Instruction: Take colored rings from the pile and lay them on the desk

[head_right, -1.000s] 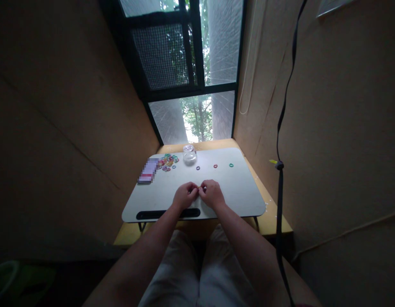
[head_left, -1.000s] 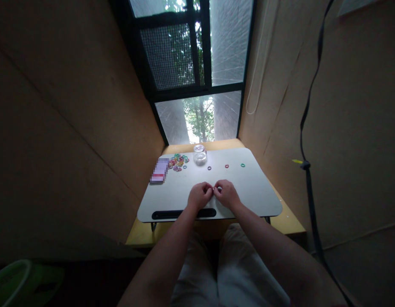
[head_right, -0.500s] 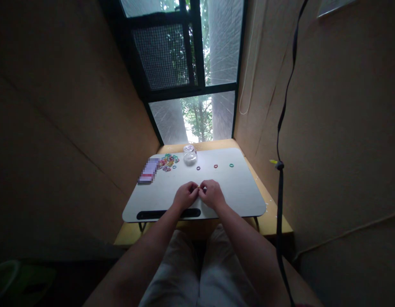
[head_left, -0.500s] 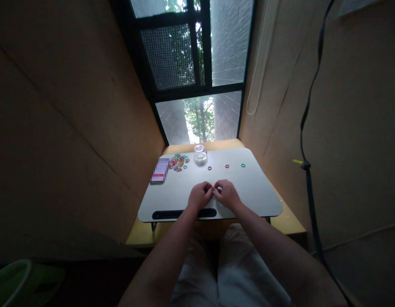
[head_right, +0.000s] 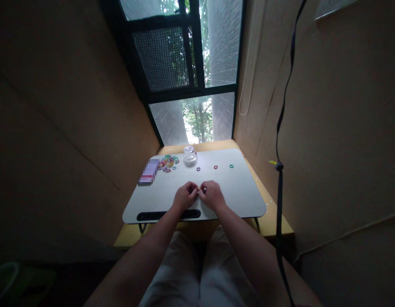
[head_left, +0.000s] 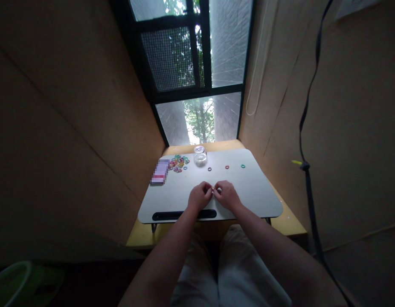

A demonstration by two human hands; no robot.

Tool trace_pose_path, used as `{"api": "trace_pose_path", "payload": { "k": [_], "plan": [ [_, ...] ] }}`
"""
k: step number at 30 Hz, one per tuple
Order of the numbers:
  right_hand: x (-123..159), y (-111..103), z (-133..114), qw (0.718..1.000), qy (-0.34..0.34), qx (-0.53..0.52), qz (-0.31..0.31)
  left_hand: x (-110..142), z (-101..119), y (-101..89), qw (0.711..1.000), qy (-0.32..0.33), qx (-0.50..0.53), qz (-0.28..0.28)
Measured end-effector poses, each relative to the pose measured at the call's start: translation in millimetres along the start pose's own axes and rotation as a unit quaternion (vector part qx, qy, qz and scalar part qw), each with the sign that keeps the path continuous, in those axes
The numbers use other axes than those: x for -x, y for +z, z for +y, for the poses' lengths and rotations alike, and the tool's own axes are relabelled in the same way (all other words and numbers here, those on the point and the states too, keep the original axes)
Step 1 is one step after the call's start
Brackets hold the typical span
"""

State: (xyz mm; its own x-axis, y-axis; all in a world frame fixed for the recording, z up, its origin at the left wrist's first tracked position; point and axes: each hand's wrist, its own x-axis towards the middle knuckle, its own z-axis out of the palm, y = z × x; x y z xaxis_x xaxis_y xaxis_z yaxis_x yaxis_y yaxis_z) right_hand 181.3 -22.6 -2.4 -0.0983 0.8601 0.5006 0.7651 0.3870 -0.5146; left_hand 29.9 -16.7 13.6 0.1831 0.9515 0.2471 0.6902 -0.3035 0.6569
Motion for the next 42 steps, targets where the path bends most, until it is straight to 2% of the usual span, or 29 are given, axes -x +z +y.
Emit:
{"api": "trace_pose_path", "payload": {
  "k": [8, 29, 42],
  "plan": [
    [0.3, -2.5, -2.1, 1.000, 0.002, -0.007, 0.002, -0.6, -2.6, 1.3, 1.000, 0.021, 0.008, 0.004],
    [0.3, 4.7, 0.7, 0.999, 0.021, 0.000, 0.025, -2.6, -9.1, 4.6, 1.000, 0.011, 0.016, -0.006],
    [1.4, 0.8, 2.3, 0.999, -0.001, -0.038, 0.015, -2.6, -6.0, 2.9, 1.000, -0.011, 0.023, -0.007]
  ]
}}
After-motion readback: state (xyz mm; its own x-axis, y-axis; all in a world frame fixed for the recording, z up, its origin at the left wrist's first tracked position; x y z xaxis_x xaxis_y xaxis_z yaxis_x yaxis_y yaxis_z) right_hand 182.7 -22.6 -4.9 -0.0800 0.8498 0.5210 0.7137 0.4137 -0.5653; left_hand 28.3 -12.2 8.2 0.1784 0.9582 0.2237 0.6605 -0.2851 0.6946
